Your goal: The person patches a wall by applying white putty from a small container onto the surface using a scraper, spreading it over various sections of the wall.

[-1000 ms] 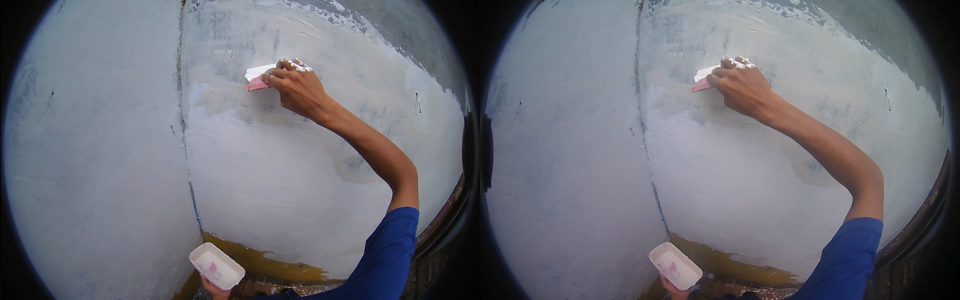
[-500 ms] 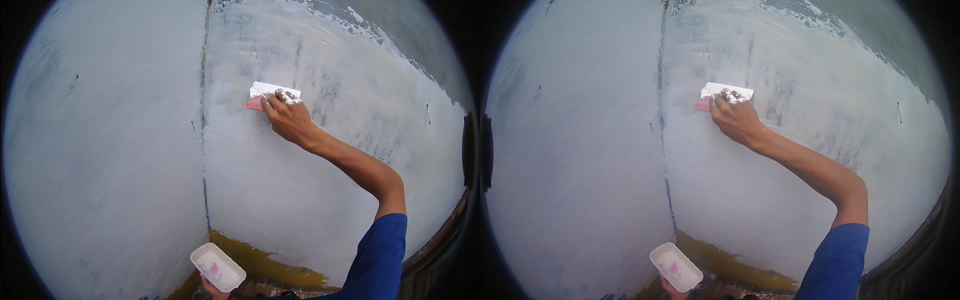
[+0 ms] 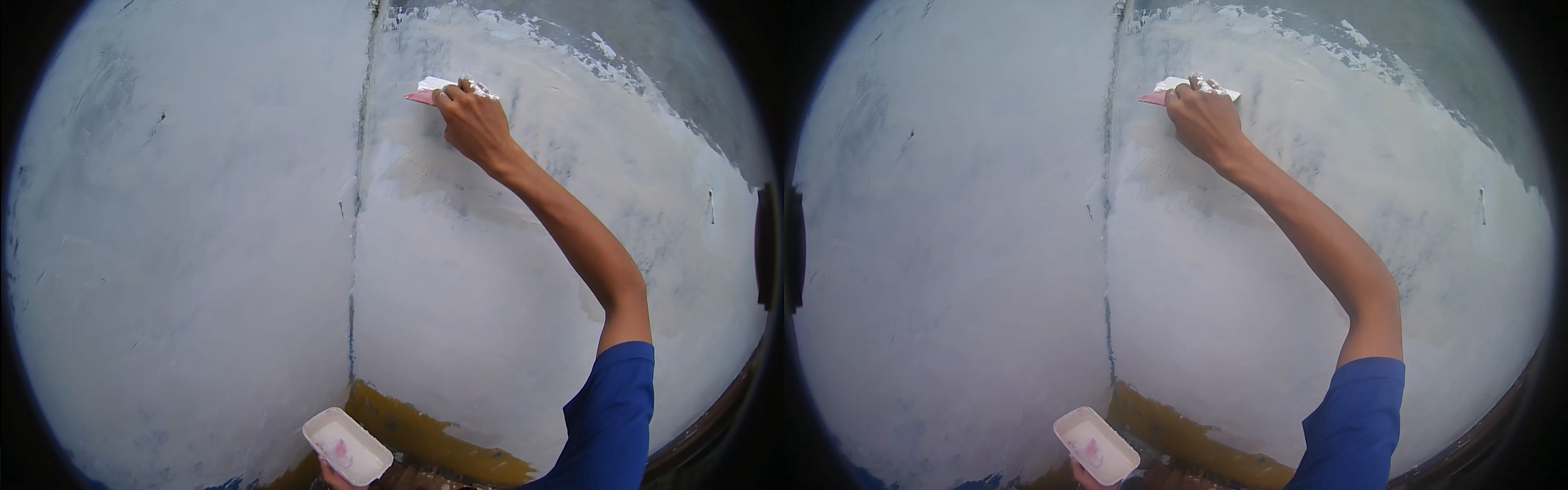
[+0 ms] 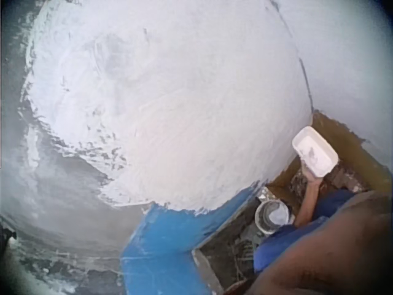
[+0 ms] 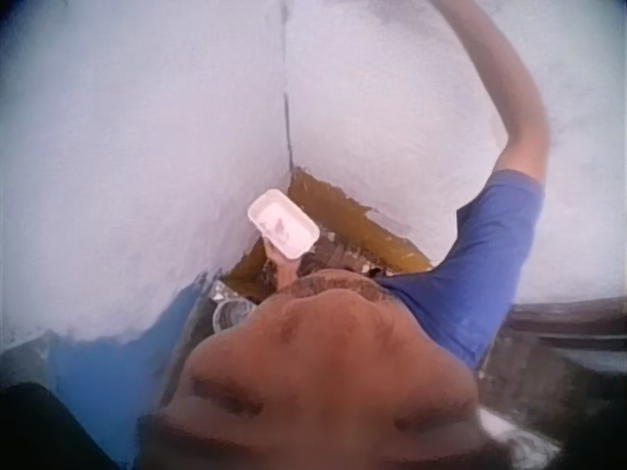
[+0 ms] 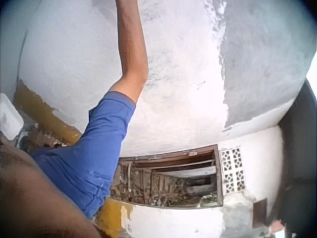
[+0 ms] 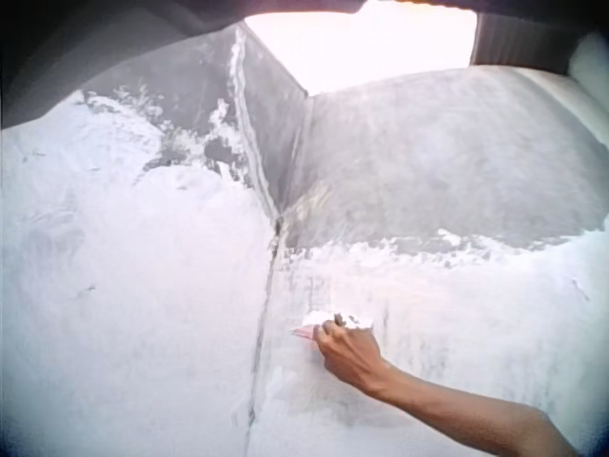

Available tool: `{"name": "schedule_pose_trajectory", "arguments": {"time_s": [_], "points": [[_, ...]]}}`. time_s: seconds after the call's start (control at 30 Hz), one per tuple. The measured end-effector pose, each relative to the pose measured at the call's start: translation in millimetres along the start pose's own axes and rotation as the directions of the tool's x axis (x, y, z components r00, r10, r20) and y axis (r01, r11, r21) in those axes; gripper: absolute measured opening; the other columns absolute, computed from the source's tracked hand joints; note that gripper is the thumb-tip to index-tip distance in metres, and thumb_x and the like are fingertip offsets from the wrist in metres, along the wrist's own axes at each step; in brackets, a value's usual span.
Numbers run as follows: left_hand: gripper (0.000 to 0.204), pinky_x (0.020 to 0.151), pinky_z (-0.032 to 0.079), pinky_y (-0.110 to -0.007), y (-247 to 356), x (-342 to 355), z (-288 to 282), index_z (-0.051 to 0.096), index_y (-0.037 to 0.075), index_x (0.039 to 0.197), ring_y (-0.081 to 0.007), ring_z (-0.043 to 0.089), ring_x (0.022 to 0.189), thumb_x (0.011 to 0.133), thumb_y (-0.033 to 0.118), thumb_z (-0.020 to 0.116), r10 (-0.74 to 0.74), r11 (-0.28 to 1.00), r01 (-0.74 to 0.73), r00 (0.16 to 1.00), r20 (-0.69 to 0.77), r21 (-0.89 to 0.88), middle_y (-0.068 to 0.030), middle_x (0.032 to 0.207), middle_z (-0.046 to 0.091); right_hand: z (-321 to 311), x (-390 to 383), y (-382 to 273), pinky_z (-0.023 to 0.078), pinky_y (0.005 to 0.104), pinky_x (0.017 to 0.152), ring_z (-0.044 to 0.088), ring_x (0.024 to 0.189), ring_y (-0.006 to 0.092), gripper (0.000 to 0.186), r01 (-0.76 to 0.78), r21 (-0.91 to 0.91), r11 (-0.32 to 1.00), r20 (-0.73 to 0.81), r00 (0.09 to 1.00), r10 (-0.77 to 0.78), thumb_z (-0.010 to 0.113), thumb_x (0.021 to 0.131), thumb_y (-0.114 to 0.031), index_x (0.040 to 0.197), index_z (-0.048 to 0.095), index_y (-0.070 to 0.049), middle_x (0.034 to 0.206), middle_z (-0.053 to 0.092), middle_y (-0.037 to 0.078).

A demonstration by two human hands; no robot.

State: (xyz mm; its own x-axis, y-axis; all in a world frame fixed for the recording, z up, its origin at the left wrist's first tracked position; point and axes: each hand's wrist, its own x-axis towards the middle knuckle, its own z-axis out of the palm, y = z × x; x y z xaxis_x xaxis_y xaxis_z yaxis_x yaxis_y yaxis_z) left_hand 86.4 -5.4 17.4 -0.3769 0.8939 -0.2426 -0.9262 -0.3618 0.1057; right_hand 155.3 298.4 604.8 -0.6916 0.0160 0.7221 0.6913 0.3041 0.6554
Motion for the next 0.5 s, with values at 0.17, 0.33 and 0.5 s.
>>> {"name": "schedule_pose_trajectory", "arguments": {"time_s": [0.17,0.33,0.5], "points": [[0.081,0.109,0.034,-0.065,11.0,-6.9,0.2,0.034,0.012,0.152,-0.0451,0.041,0.135,0.091,0.064,0.044,-0.018,0.998,0.013,0.997,-0.075,-0.061,-0.0168,0.151,0.041,39.5,-99.8,-88.5,0.057,0.0401,0.073,0.064,0.108,0.0375,0.04,0.247,0.122,0.961,0.1,0.961,-0.26,0.061,0.07,0.004,0.11,0.065,0.008,0.099,0.067,0.021],[0.084,0.109,0.035,-0.065,23.2,-9.2,-13.4,0.033,0.013,0.152,-0.0445,0.041,0.135,0.089,0.066,0.046,0.072,0.997,-0.072,0.995,-0.063,0.017,-0.0149,0.152,0.04,23.5,-82.6,-105.1,0.053,0.0402,0.086,0.062,0.109,0.03,0.04,0.038,0.285,0.958,0.003,0.999,-0.041,0.063,0.07,0.002,0.109,0.068,-0.001,0.105,0.066,0.014],[0.07,0.104,0.042,-0.061,38.5,-9.9,-2.9,0.036,0.011,0.148,-0.041,0.053,0.125,0.095,0.055,0.036,0.071,0.993,-0.086,0.985,0.16,0.085,-0.0188,0.142,0.049,70.3,-89.2,-91.8,0.046,0.0368,0.097,0.063,0.105,0.027,0.033,0.14,-0.11,0.984,-0.102,0.983,-0.151,0.062,0.077,-0.008,0.107,0.068,0.003,0.11,0.064,0.015]]}}
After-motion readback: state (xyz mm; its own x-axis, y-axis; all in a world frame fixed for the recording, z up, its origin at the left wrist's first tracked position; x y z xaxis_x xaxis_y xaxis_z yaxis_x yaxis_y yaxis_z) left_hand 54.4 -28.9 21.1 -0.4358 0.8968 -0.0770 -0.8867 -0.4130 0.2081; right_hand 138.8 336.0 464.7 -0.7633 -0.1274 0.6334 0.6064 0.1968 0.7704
